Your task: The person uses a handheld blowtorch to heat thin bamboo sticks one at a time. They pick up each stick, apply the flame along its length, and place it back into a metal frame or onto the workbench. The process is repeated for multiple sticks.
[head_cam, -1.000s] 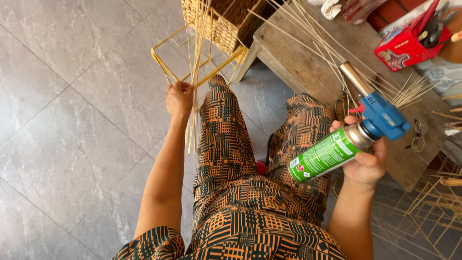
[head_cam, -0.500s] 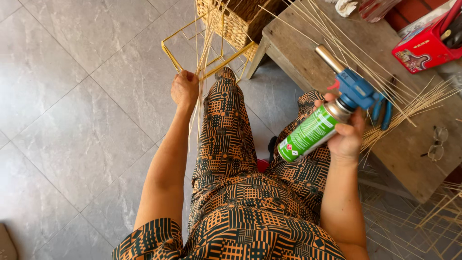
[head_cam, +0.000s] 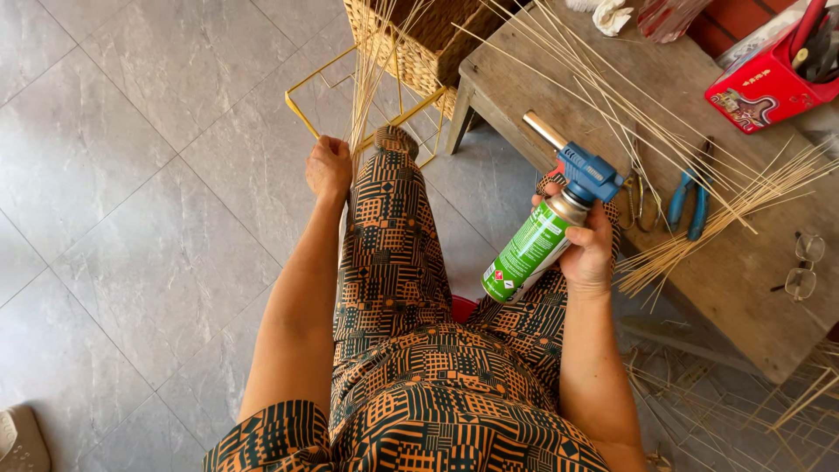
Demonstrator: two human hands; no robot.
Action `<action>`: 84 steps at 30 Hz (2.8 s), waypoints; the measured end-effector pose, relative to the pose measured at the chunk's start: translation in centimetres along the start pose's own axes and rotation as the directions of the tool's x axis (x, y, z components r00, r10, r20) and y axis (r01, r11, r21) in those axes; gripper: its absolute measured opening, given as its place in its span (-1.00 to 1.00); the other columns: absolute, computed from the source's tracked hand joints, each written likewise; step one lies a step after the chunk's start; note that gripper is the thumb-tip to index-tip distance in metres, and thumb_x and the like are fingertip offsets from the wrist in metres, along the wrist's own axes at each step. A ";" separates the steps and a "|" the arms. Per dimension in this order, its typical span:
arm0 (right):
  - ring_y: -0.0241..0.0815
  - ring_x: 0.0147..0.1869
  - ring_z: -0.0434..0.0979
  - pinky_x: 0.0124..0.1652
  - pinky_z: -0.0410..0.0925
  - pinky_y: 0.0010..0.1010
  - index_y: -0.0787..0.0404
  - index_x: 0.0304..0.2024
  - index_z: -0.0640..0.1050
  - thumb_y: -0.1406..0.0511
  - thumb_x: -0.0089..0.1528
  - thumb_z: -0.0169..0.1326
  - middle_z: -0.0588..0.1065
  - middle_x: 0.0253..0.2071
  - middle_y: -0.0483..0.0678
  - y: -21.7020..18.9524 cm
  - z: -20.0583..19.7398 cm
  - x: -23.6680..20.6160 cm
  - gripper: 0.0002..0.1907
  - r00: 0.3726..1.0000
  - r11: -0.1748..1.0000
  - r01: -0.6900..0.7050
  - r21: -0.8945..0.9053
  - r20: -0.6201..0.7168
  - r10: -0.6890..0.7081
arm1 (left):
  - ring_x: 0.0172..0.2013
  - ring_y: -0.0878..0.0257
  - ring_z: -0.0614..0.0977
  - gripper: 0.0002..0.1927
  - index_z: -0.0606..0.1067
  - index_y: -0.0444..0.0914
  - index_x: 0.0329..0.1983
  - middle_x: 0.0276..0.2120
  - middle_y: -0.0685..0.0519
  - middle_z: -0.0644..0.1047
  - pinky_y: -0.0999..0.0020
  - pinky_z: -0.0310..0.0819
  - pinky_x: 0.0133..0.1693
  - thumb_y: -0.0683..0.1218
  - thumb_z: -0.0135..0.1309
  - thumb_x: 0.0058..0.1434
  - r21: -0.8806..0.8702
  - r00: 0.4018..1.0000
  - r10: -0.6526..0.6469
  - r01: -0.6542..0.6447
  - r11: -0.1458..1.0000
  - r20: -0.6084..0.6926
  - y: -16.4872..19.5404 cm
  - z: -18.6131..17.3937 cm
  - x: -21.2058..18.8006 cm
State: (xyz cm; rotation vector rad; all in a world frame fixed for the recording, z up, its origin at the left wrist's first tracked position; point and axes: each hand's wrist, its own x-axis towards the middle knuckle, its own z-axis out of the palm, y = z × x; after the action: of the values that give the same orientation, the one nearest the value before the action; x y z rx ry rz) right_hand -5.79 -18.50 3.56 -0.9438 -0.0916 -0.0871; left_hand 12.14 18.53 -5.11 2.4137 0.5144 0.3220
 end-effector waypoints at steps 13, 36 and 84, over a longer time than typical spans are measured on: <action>0.10 0.21 0.57 0.24 0.46 -0.08 0.26 0.38 0.35 0.26 0.02 0.26 0.53 0.16 0.06 0.3 -0.4 -0.2 -0.14 0.998 0.999 -0.010 -0.033 -0.060 0.008 | -0.49 0.28 0.65 -0.74 0.62 -0.23 -0.16 -0.49 0.03 0.64 0.29 0.55 -0.38 0.05 0.15 0.29 -0.420 0.992 0.004 0.049 0.906 0.124 -1.9 -1.2 1.8; 0.21 0.25 0.54 0.24 0.43 -0.03 0.29 0.36 0.34 0.28 0.04 0.25 0.50 0.19 0.13 -0.4 -2.1 -1.4 -0.18 0.995 1.000 0.018 -0.019 -0.102 -0.020 | -0.47 0.47 0.58 -0.81 0.64 -0.20 -0.06 -0.47 0.10 0.63 0.49 0.42 -0.41 -0.10 0.07 0.36 -0.579 0.993 0.054 0.017 0.815 0.105 -0.3 -1.8 2.5; 0.14 0.23 0.57 0.24 0.46 0.00 0.29 0.30 0.39 0.31 0.05 0.23 0.52 0.17 0.11 0.2 -3.3 -1.0 -0.25 0.991 0.999 0.003 -0.047 -0.136 -0.009 | -0.37 0.47 0.50 -0.78 0.56 -0.28 0.00 -0.37 0.11 0.63 0.52 0.39 -0.28 -0.10 -0.09 0.55 -0.513 0.921 0.279 -0.107 0.852 0.272 -1.2 -14.3 2.6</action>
State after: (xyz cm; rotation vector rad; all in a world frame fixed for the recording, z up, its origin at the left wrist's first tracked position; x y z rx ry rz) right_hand -6.59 -21.05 1.41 -0.9813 0.0342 -0.1598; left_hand 9.05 28.31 5.32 1.9588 0.0147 0.0973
